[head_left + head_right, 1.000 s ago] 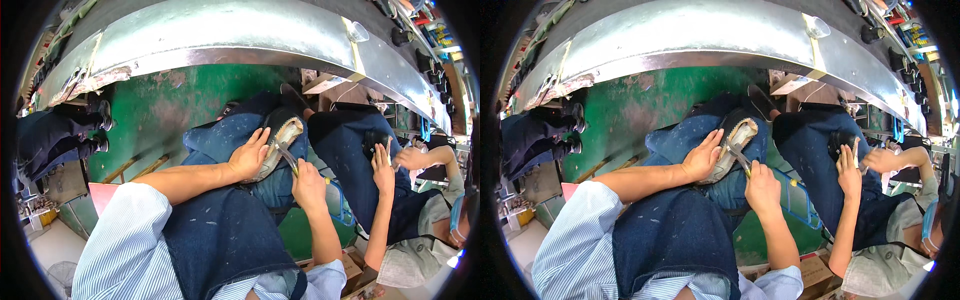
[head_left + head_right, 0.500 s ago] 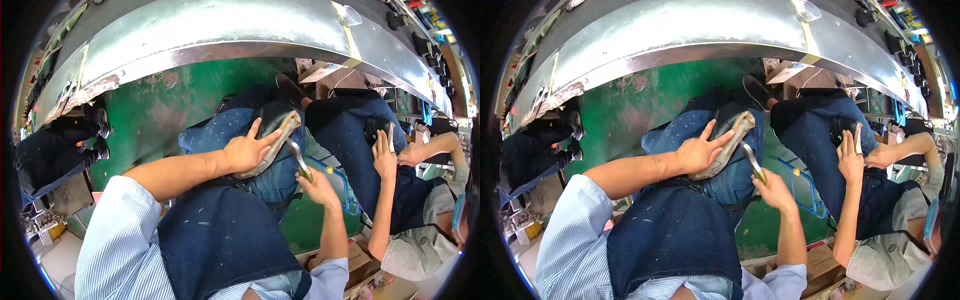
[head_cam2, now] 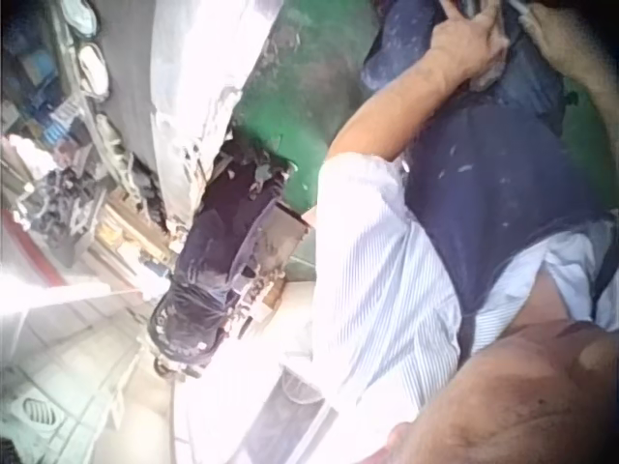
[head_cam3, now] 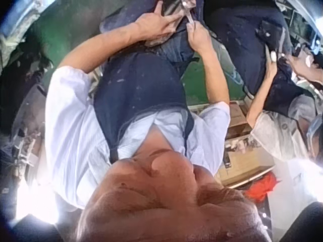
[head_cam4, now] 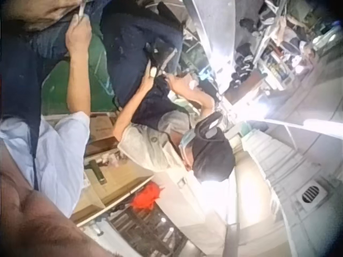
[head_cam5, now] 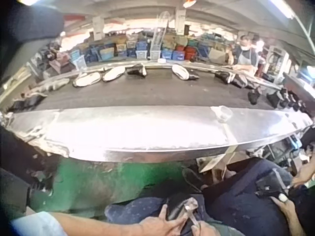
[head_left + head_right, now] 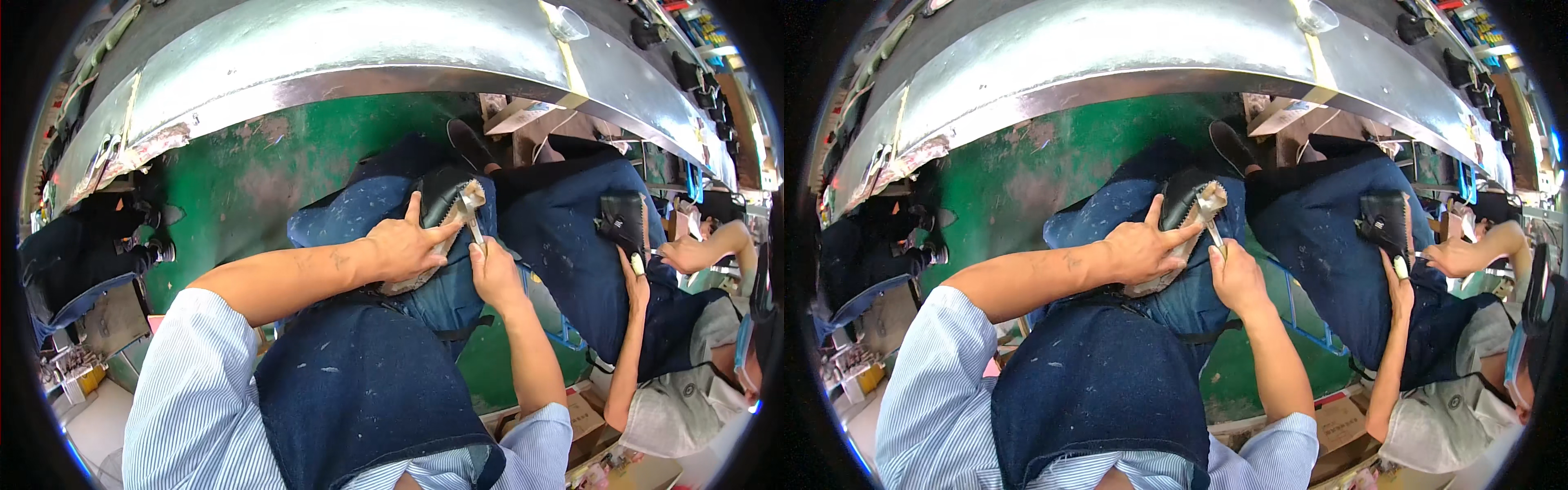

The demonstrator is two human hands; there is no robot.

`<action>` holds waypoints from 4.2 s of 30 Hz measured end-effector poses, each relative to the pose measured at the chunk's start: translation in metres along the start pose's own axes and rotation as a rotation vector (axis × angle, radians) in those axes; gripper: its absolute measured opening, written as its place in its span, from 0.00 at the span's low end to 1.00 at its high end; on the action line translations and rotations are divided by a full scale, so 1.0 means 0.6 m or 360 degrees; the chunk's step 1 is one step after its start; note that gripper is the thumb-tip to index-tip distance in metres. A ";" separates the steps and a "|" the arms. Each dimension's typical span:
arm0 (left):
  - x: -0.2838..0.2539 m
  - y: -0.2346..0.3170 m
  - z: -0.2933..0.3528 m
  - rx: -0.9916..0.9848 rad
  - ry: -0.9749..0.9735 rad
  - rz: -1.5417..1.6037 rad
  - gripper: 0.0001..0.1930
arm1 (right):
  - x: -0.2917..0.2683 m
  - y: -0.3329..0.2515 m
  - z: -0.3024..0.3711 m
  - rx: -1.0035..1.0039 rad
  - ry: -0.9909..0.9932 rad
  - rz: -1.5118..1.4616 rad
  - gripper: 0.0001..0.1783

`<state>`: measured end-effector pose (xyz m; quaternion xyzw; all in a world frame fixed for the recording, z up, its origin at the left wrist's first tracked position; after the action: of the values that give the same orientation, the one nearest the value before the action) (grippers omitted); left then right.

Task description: The worker is performing a lasting operation, using pincers to pull and secure a shoe upper over a last while working at a conveyor belt.

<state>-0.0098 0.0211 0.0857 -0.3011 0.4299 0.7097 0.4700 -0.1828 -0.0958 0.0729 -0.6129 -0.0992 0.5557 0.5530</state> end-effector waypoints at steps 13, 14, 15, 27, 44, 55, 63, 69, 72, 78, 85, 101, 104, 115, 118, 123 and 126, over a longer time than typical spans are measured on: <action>0.106 -0.021 0.026 -0.0326 0.0518 0.1147 0.40 | 0.020 -0.034 0.069 0.0139 -0.0169 -0.0087 0.19; 0.107 -0.024 0.025 -0.0312 0.0475 0.1143 0.40 | 0.014 -0.036 0.067 0.0279 -0.0321 -0.0088 0.19; 0.102 -0.026 0.026 -0.0312 0.0478 0.1146 0.40 | 0.015 -0.042 0.071 0.0278 -0.0322 -0.0084 0.19; 0.098 -0.040 0.026 -0.0008 0.0259 0.1322 0.47 | 0.044 -0.044 0.102 0.0073 0.0020 -0.0155 0.18; 0.055 -0.056 -0.033 -0.0438 -0.0052 0.1903 0.51 | 0.042 -0.039 0.196 0.0221 -0.0025 0.0450 0.19; 0.046 -0.071 -0.018 0.0730 0.0689 0.1058 0.69 | 0.083 -0.050 0.045 -0.0374 0.0134 -0.1030 0.40; 0.067 -0.084 -0.009 0.0619 0.0594 0.1205 0.67 | 0.086 -0.056 0.043 -0.0215 -0.0017 -0.1126 0.42; 0.061 -0.080 0.066 0.0713 0.0084 0.1978 0.60 | 0.091 -0.054 0.066 -0.0326 -0.0013 -0.0956 0.41; 0.035 -0.047 0.109 0.0481 -0.0024 0.2982 0.54 | 0.099 -0.071 0.076 -0.0497 -0.0054 -0.0659 0.41; 0.054 -0.060 0.149 -0.0185 0.0516 0.2145 0.35 | 0.105 -0.105 0.078 -0.0648 -0.0224 -0.0316 0.38; -0.026 -0.123 0.225 -0.0037 0.0640 0.2907 0.32 | 0.069 -0.012 0.176 -0.0411 0.0235 0.0133 0.23; -0.617 -0.533 -0.089 -0.0183 0.1828 0.1651 0.21 | 0.006 0.021 0.144 0.0009 -0.0440 0.0085 0.33; -0.577 -0.631 -0.161 -0.0790 0.1777 0.0177 0.29 | -0.010 0.006 0.117 0.0083 -0.0557 0.0180 0.34; -0.623 -0.550 -0.208 -0.0625 0.2118 -0.0605 0.35 | -0.066 0.016 -0.032 0.0226 -0.0615 0.0156 0.35; -0.678 -0.486 -0.317 -0.0158 0.2074 -0.0823 0.25 | -0.057 0.059 -0.053 0.0312 -0.0635 0.0111 0.34; -0.734 -0.440 -0.645 -0.0552 0.1494 0.0551 0.19 | -0.071 0.083 -0.091 0.0285 -0.0487 -0.0071 0.32; -0.770 -0.418 -0.778 -0.0668 0.1541 0.0583 0.19 | -0.060 0.114 -0.096 0.0224 -0.0357 0.0010 0.30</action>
<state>0.4072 -0.5373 0.1784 -0.6002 0.4914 0.6308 0.0180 -0.1840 -0.1803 0.0267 -0.5070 -0.1193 0.6279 0.5784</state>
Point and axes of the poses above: each hand's wrist, its own z-axis away from the middle knuckle, its own x-axis out of the palm, y = z × x, the point moved 2 cm from there along -z, towards the middle knuckle, and after that the axes turned 13 degrees about -z, right-handed, at the moved point
